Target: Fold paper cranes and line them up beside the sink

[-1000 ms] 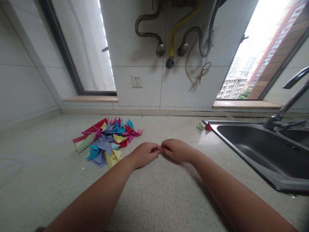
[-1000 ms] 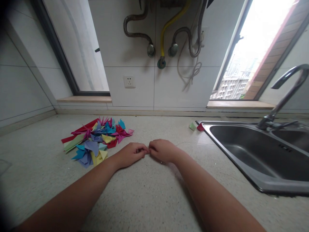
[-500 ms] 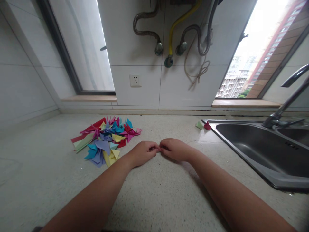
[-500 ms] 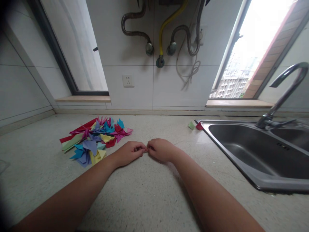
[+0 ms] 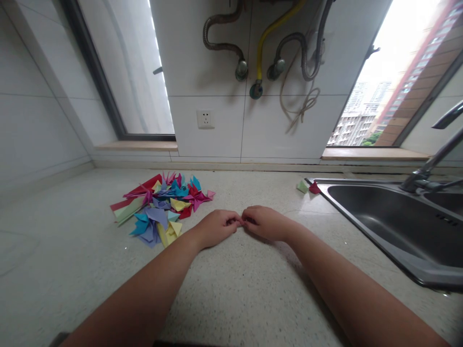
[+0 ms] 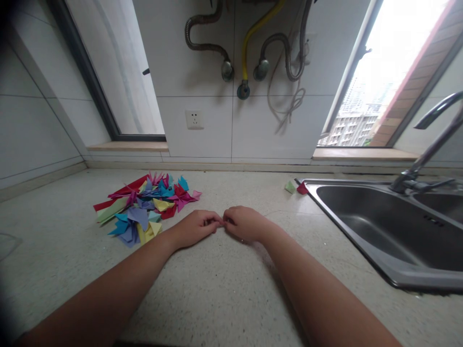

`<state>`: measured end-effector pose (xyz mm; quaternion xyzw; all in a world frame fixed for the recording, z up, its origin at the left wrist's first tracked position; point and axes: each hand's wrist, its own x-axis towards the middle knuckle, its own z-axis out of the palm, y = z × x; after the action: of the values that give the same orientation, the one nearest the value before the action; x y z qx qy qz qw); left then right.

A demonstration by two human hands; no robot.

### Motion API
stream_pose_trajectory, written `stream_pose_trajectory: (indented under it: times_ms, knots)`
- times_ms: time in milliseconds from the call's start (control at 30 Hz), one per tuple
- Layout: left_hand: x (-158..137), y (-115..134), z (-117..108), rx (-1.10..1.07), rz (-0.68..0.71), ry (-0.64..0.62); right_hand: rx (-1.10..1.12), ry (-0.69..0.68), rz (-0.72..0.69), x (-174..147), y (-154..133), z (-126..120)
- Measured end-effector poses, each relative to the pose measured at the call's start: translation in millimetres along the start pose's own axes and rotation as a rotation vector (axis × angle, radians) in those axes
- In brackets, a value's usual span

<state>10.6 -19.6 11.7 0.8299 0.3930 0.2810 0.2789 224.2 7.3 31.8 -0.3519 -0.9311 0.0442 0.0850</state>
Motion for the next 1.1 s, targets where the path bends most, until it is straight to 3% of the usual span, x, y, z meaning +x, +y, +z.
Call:
stream_pose_trajectory:
  times_ms: [267, 567, 800, 867, 1100]
  knots:
    - [0, -2, -3, 0.048, 0.033, 0.023, 0.015, -0.012, 0.010, 0, 1, 0]
    - [-1, -6, -28, 0.183, 0.017, 0.342, 0.098, -0.017, 0.018, -1, 1, -2]
    - [-5, -33, -59, 0.485, -0.051, 0.552, 0.114, -0.027, 0.015, 0, 2, -2]
    - [-6, -42, -63, 0.562, -0.087, 0.547, 0.115, -0.027, 0.016, -1, 2, -3]
    - [-11, -58, -65, 0.702, -0.174, 0.346, 0.112, -0.036, 0.026, -1, 1, -3]
